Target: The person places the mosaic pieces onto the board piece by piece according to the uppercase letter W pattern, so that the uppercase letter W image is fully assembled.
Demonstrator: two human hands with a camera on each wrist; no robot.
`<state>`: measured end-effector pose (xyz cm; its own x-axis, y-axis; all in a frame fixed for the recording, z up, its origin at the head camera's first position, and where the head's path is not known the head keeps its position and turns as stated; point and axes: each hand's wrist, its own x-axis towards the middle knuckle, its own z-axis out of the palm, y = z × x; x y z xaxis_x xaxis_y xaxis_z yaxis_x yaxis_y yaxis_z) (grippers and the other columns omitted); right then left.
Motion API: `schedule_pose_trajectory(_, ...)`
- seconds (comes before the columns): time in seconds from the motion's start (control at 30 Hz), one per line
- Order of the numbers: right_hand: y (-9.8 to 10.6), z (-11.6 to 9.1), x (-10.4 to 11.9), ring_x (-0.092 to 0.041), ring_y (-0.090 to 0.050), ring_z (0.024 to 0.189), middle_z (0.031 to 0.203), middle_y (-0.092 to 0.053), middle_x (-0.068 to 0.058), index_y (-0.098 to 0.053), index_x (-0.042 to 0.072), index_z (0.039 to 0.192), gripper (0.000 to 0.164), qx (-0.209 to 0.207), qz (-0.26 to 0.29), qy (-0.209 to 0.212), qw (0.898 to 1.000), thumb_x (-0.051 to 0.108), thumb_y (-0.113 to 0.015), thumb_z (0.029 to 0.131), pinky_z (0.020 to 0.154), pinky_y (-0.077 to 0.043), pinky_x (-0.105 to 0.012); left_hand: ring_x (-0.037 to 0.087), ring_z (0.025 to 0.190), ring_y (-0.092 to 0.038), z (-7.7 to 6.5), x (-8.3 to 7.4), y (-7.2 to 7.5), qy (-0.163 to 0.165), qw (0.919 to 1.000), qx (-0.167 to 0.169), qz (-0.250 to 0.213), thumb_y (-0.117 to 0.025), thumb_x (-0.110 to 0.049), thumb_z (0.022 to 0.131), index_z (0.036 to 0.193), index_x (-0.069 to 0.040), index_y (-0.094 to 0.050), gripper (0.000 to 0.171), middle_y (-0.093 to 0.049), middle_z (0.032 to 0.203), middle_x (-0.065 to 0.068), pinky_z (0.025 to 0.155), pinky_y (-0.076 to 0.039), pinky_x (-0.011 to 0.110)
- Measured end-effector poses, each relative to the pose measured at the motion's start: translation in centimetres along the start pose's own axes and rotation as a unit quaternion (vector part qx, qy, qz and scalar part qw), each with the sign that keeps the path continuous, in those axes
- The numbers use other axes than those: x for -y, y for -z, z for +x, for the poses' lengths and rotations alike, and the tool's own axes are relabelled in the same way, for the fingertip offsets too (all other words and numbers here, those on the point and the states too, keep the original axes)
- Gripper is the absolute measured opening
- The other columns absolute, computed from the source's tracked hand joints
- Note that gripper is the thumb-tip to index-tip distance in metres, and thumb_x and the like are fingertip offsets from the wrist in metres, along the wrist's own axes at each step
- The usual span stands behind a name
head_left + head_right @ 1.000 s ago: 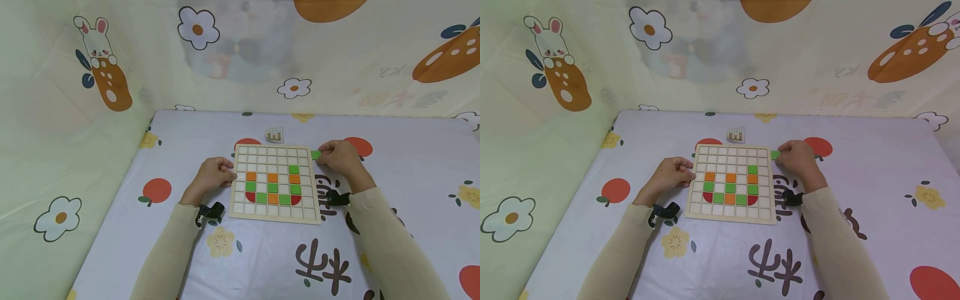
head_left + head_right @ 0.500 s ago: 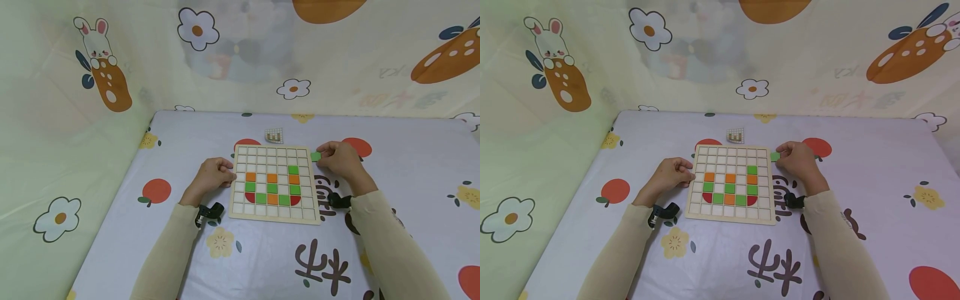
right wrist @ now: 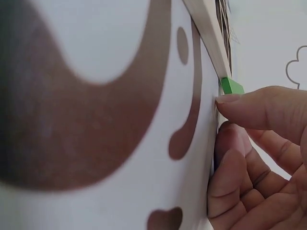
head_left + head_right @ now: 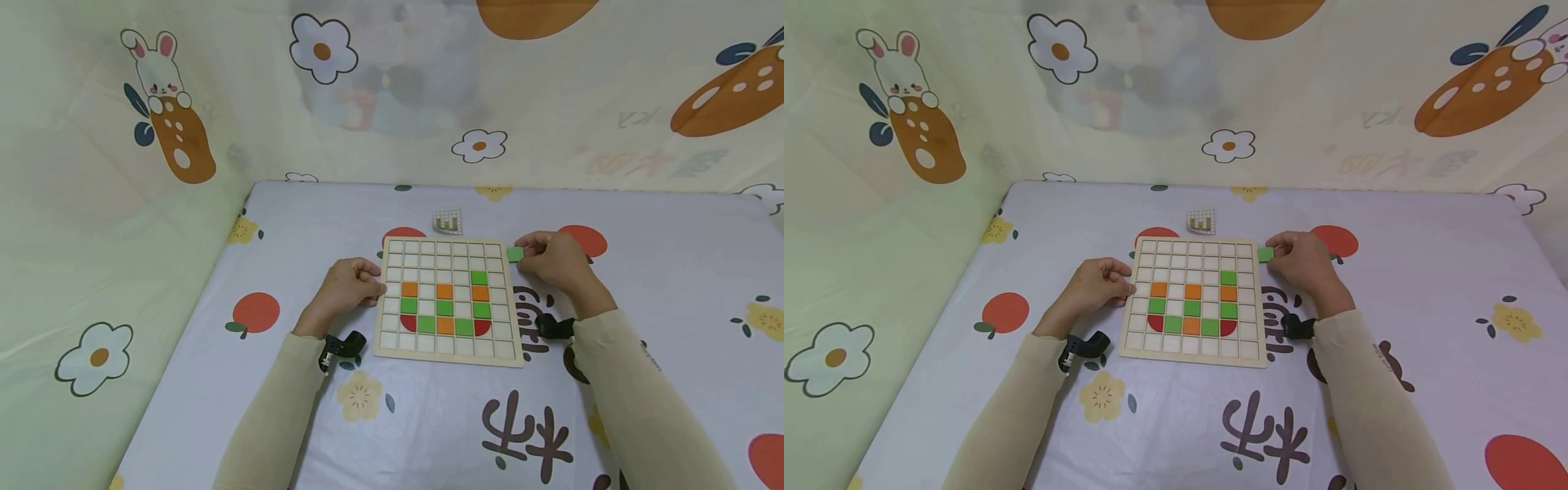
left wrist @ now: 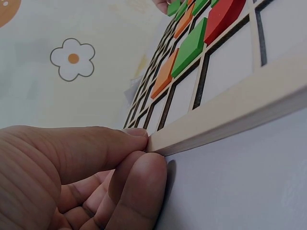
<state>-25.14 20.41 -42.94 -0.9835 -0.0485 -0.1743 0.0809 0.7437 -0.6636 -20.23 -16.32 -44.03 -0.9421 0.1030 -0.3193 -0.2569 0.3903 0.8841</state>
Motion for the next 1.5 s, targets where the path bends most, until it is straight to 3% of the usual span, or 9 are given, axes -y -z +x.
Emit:
schedule_pose_trajectory(0.43,0.3,0.0,0.1,-0.030,-0.057,0.093,0.093,-0.066,-0.015,-0.073,-0.003,0.118,0.032,0.004,-0.035,-0.002,0.999,0.012,-0.073,0.090,0.072,-0.047,-0.035,0.013,0.066,-0.067,0.0,0.0,0.1,0.005,1.0000,0.002,0.004,-0.078,-0.002,0.091,0.115,0.001,-0.067,0.027,-0.069,0.085,0.008,0.062,-0.060,0.024)
schedule_pose_trajectory(0.77,0.5,-0.2,0.0,-0.029,-0.059,0.093,0.092,-0.070,-0.012,-0.072,-0.003,0.121,0.036,0.002,-0.003,-0.014,1.000,0.015,-0.077,0.091,0.072,-0.049,-0.032,0.014,0.066,-0.067,0.1,0.1,0.1,0.005,0.9999,-0.001,0.010,-0.078,-0.003,0.091,0.116,0.000,-0.068,0.027,-0.070,0.086,0.008,0.063,-0.061,0.024)
schedule_pose_trajectory(1.5,-1.6,-0.9,3.3,-0.027,-0.060,0.091,0.100,-0.070,-0.013,-0.072,0.002,0.123,0.038,0.039,0.013,0.040,0.998,0.022,-0.079,0.092,0.068,-0.053,-0.029,0.014,0.067,-0.068,0.1,0.1,0.1,0.007,0.9999,0.000,0.010,-0.078,-0.003,0.091,0.116,0.000,-0.068,0.027,-0.069,0.086,0.009,0.063,-0.061,0.025)
